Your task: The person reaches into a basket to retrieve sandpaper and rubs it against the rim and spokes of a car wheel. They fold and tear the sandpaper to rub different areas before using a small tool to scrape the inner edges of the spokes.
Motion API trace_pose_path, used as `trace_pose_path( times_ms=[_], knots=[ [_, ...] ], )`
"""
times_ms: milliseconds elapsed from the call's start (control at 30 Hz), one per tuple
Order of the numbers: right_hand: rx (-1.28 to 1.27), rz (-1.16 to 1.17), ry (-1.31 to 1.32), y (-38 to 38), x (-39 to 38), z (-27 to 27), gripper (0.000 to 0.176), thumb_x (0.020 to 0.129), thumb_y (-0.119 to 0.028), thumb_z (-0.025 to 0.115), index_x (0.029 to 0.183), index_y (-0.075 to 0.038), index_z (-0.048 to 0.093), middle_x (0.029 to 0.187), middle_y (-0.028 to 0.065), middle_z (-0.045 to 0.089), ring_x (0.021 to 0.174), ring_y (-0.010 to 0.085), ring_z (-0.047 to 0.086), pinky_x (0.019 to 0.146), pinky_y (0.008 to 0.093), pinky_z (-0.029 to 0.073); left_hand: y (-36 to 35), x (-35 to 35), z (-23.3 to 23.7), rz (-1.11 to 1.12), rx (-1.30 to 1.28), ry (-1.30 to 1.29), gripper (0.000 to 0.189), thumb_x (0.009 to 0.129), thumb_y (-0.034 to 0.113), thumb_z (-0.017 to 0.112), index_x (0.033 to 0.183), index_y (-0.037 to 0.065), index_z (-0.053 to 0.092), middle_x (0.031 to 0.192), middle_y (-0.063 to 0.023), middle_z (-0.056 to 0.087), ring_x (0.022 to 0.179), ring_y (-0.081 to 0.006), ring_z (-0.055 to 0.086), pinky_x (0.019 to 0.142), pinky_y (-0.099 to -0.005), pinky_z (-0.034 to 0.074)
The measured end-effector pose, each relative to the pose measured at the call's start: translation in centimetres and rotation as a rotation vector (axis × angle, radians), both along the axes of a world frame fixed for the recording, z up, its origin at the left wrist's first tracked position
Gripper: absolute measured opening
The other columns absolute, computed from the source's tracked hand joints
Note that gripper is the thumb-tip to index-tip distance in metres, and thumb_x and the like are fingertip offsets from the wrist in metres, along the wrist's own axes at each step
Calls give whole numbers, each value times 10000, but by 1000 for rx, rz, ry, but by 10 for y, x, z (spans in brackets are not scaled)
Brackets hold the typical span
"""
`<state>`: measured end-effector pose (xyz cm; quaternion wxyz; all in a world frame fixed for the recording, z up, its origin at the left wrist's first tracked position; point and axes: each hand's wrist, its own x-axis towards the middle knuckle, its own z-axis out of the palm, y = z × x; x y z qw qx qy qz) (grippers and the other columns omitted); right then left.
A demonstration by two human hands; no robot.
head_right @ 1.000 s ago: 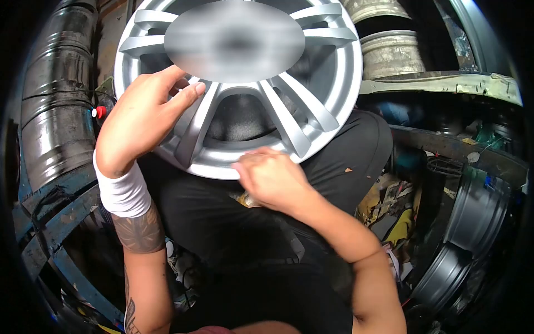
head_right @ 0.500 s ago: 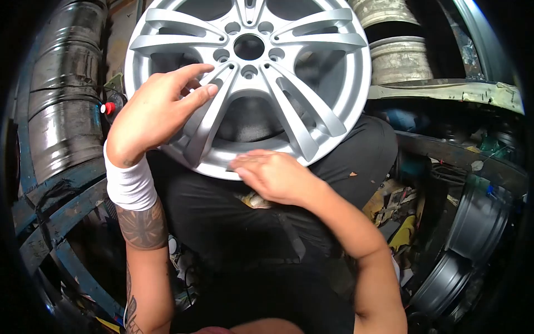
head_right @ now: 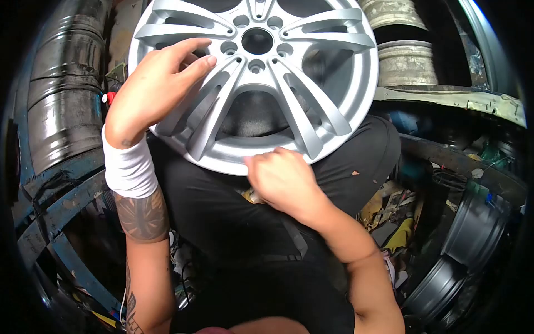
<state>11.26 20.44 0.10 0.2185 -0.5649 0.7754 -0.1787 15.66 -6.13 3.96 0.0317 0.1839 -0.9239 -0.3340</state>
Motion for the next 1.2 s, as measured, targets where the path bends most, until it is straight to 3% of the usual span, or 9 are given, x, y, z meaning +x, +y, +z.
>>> trace_pose_path(
  times_ms=[167,233,333,500,633,833,900,1100,1200],
  knots=[
    [-147,-42,-228,-3,3,-18,329,1043,-163,613,771,16,659,724,221,670,740,410,702,720,467,578,5,4,-5,-48,13,-40,496,1023,351,675,1360,-12,660,827,-196,741,694,-286,696,714,-381,543],
    [16,-105,106,16,-2,5,316,1030,-165,628,757,-13,675,718,173,707,703,350,720,800,411,604,-1,8,-3,-24,23,-18,493,1023,347,677,1361,-11,659,848,-203,745,709,-295,702,724,-385,547],
    [66,-34,216,2,16,1,304,1009,-167,650,743,-23,676,707,143,707,678,322,713,835,421,603,1,-1,-8,-22,7,20,502,1019,349,681,1360,-18,655,868,-233,742,782,-329,735,743,-396,551],
    [-159,6,-46,11,13,-20,292,1000,-217,705,1200,-4,716,1131,157,778,1076,295,750,1005,431,568,7,4,-2,-44,31,-93,508,1015,365,682,1356,-11,663,913,-268,734,842,-359,745,795,-404,549],
    [-39,1,146,34,7,-12,339,981,-259,719,1221,-19,716,1187,137,762,1166,299,714,1086,441,505,3,2,-6,-34,2,1,509,1017,366,683,1361,-8,660,918,-258,742,844,-344,749,805,-401,553],
    [-206,94,55,18,15,-31,378,977,-269,731,1294,-65,705,1248,75,744,1237,266,670,1165,502,421,4,5,-9,-70,42,-21,510,1024,376,685,1366,-2,662,960,-209,770,818,-277,742,800,-381,555],
    [-128,121,159,40,1,-21,393,969,-273,743,1312,-86,704,1288,47,733,1267,242,656,1166,518,415,1,6,-1,-31,92,-36,498,1027,358,689,1372,0,661,914,-162,758,800,-170,679,783,-336,551],
    [-268,112,73,0,31,-42,460,944,-241,768,1363,-81,669,1355,47,704,1323,260,624,1175,524,408,8,-6,-8,-85,31,-52,502,1026,362,685,1374,2,658,1015,-217,776,945,-315,753,861,-389,554],
    [-184,84,174,38,14,-30,409,952,-284,759,1322,-116,709,1292,34,732,1255,251,662,1153,544,413,2,6,-8,-94,86,-76,502,1033,351,685,1375,-14,653,1001,-174,778,911,-204,726,841,-335,549]
  ],
)
